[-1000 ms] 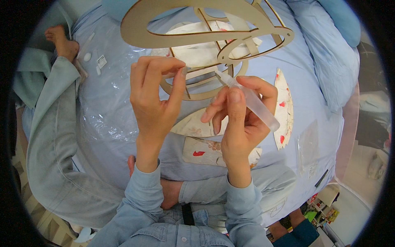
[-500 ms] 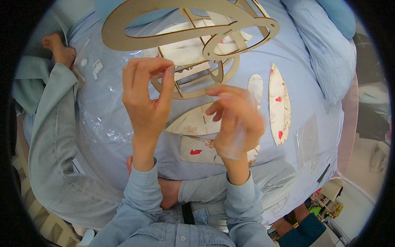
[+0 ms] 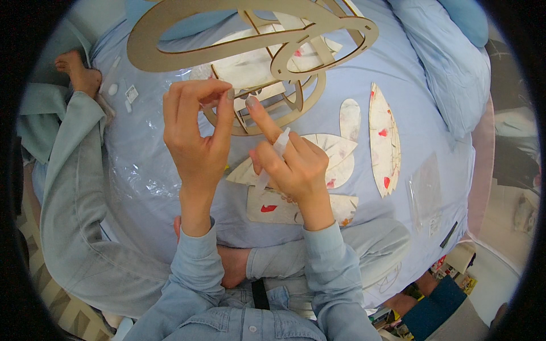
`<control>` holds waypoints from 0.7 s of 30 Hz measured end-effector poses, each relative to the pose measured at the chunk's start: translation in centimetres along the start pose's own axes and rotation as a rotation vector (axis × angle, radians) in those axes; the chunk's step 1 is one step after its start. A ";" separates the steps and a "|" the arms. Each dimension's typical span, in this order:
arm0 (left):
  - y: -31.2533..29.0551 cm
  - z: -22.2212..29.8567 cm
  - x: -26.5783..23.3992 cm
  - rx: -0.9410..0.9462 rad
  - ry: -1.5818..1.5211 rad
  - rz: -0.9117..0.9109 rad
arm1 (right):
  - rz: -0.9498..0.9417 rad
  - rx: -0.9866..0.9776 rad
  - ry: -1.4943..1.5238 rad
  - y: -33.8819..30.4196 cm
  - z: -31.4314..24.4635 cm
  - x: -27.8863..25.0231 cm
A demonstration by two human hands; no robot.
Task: The person assembles a wooden model by applying glue to pre-cut pieces and joining them together. They handle the wooden frame and individual parts, aligning and pressing them to form a structure.
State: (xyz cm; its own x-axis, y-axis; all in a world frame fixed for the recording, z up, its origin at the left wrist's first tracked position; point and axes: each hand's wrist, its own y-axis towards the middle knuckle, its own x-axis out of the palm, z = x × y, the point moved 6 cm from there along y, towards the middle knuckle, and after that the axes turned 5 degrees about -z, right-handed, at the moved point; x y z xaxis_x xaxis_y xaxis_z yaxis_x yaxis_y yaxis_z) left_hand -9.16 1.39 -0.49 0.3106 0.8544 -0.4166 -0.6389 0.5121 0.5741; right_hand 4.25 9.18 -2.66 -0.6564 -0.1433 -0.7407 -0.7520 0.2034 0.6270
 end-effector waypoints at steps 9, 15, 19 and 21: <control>0.0 -0.1 0.0 0.010 0.008 -0.002 | -0.058 0.098 -0.036 0.1 0.7 0.7; 0.0 -0.1 0.0 0.009 0.009 -0.003 | 0.033 0.141 0.081 -0.3 1.9 0.8; 0.0 -0.1 -0.1 0.005 0.023 -0.005 | 0.015 0.262 0.137 -0.5 2.4 0.7; 0.0 0.0 0.0 0.004 0.021 0.001 | 0.045 0.263 0.152 -0.6 2.6 0.6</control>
State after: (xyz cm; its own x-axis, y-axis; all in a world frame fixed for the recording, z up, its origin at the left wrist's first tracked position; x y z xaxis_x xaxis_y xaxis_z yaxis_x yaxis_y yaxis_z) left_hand -9.12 1.34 -0.47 0.2953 0.8527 -0.4309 -0.6360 0.5120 0.5774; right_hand 4.46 11.51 -4.14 -0.7050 -0.2675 -0.6568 -0.6936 0.4534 0.5598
